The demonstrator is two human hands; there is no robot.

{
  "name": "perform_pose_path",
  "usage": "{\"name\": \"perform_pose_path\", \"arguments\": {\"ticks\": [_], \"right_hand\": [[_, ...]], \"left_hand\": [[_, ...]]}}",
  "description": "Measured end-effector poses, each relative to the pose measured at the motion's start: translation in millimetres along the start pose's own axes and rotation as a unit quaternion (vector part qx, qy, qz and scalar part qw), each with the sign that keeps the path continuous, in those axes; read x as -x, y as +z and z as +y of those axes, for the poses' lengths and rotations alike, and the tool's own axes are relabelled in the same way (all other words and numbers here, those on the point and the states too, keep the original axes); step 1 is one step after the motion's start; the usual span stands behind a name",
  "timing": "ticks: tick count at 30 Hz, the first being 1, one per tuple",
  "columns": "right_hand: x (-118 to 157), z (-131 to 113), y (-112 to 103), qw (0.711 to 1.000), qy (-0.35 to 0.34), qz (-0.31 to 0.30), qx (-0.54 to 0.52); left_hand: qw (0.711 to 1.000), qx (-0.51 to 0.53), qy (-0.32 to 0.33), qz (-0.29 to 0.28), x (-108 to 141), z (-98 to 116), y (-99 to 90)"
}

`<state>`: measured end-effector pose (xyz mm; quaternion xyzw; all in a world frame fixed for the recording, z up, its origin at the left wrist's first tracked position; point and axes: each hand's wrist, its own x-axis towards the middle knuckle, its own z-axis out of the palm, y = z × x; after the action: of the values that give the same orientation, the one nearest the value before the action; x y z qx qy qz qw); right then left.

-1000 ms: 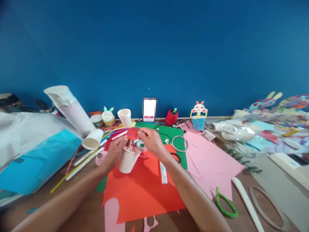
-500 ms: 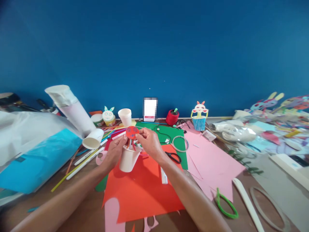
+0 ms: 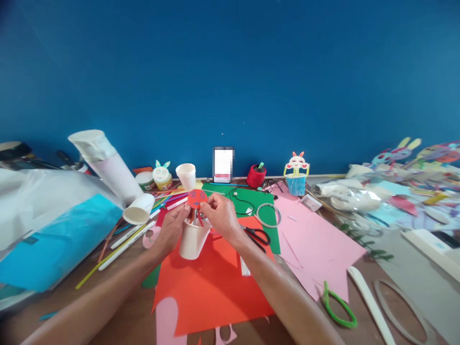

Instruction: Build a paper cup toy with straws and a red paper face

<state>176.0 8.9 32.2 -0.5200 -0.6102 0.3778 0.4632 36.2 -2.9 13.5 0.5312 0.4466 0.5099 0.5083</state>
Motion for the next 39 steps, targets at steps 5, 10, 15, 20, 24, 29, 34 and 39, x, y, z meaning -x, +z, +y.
{"name": "perform_pose_path", "arguments": {"ticks": [5,10,15,20,24,29,34,39], "right_hand": [[-0.2,1.8,-1.8,0.993,-0.041,0.031,0.110],[0.2,-4.8,-4.6,0.982,-0.072,0.052,0.166],[0.4,-5.4,-4.1,0.982,-0.073,0.055,0.166],[0.4,-4.7,-4.5,0.982,-0.076,0.050,0.165],[0.4,-5.3,-4.9,0.983,-0.078,0.047,0.159],[0.7,-5.6,-3.5,0.985,-0.068,0.046,0.153],[1.4,-6.4,-1.4,0.985,-0.064,0.045,0.156],[0.6,-5.6,-1.7,0.990,-0.052,0.033,0.128]], "left_hand": [[1.000,-0.006,-0.006,-0.005,-0.3,-6.3,-0.7],[1.000,-0.016,-0.003,-0.020,0.8,-5.9,-1.0],[0.999,-0.025,0.005,-0.030,2.8,-2.6,0.6],[0.999,-0.014,0.004,-0.031,3.7,-1.6,2.3],[1.000,0.001,0.002,-0.028,3.0,-5.3,3.1],[0.999,-0.007,-0.003,-0.042,2.7,-9.7,3.2],[1.000,-0.014,-0.013,-0.024,2.6,-10.9,3.6],[1.000,0.002,-0.011,-0.009,2.5,-12.3,4.3]]}}
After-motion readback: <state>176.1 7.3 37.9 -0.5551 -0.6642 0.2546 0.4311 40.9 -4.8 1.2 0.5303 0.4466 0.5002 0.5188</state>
